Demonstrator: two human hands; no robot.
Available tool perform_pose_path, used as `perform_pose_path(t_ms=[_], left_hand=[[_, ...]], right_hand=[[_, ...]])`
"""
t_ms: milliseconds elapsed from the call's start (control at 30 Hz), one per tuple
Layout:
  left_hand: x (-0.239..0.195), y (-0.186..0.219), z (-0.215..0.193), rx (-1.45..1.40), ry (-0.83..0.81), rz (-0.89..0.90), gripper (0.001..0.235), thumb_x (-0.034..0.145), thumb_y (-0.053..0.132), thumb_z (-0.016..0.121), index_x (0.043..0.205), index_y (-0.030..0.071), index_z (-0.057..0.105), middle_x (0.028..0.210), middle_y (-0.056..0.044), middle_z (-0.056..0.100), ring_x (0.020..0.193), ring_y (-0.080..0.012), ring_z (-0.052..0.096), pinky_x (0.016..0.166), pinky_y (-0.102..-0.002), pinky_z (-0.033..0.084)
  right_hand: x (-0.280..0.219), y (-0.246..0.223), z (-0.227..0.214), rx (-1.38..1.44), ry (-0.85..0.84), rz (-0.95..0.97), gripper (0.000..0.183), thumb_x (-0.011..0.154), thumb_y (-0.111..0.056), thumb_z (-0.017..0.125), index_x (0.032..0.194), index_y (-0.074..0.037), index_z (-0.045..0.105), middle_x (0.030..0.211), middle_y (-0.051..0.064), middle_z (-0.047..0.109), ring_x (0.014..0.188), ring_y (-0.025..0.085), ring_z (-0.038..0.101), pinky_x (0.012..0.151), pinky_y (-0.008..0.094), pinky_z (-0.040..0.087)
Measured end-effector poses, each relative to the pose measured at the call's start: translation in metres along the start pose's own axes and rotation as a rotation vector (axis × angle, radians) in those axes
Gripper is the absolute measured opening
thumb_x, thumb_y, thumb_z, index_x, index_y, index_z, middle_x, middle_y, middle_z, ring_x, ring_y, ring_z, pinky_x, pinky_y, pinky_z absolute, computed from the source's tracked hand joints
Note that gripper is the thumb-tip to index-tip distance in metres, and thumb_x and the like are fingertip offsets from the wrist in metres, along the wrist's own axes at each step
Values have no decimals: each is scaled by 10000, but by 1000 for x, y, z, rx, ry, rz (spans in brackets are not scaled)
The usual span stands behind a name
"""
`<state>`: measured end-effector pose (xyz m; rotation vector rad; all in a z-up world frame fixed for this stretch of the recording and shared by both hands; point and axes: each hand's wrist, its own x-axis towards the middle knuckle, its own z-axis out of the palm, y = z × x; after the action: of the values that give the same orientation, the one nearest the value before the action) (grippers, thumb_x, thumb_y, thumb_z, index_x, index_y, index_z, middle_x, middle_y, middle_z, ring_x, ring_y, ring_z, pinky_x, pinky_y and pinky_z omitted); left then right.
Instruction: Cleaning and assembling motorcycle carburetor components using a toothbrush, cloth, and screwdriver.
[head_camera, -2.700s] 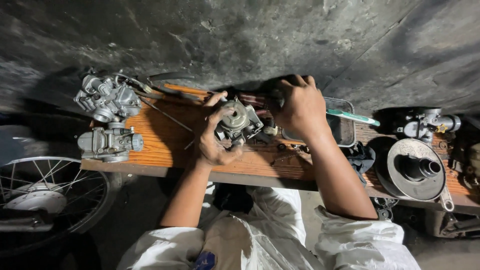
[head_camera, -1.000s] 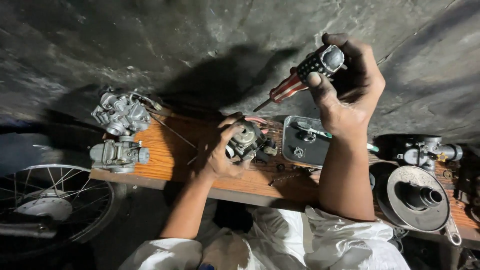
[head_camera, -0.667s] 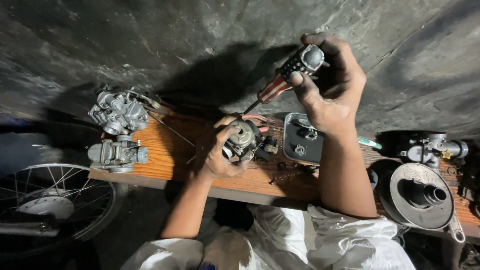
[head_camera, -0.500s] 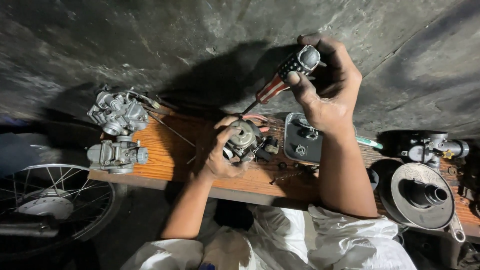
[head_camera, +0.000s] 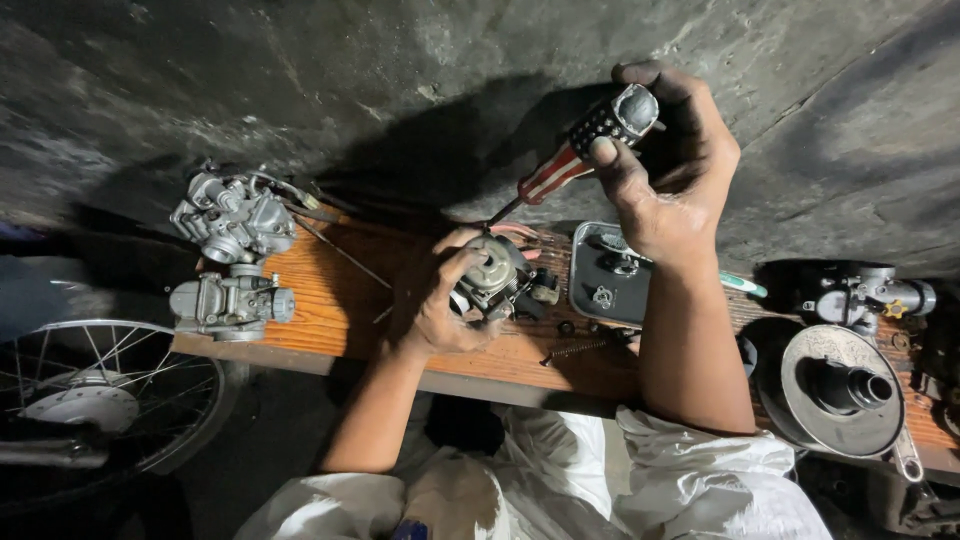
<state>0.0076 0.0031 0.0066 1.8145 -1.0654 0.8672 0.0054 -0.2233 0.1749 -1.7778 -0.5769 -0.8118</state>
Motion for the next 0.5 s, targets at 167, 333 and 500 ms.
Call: perform_pose_path(t_ms=[167,333,500], left_hand=[[-3,-2,1,14,5,-6,765,871,507,717,1410,56,414,1397,-235,546,1269,-393,610,1061,-484,545],[8,5,-4,2,5,19,706,894,501,680,1373,61,407,1291,-236,588,1126,-386,652,951,-494,557],[6,5,-4,39,14,3,711,870,499,719,1369,70,451,1336,-221,592,1188,-369,657,987,-461,564]], right_hand=[[-2,1,-1,17,-5,3,435,1014,-278,692,1308,7,545,1265,125,594,1161,213,575,1029,318,476],[-3,3,-1,-3,1,15,426,1011,-276,695,1298,6,554,1253,112,606,1142,198,580,1008,307,480],[-1,-1,0,5,-10,8,408,1033,-265,674,1305,5,535,1208,102,582,1073,186,558,948,310,488]])
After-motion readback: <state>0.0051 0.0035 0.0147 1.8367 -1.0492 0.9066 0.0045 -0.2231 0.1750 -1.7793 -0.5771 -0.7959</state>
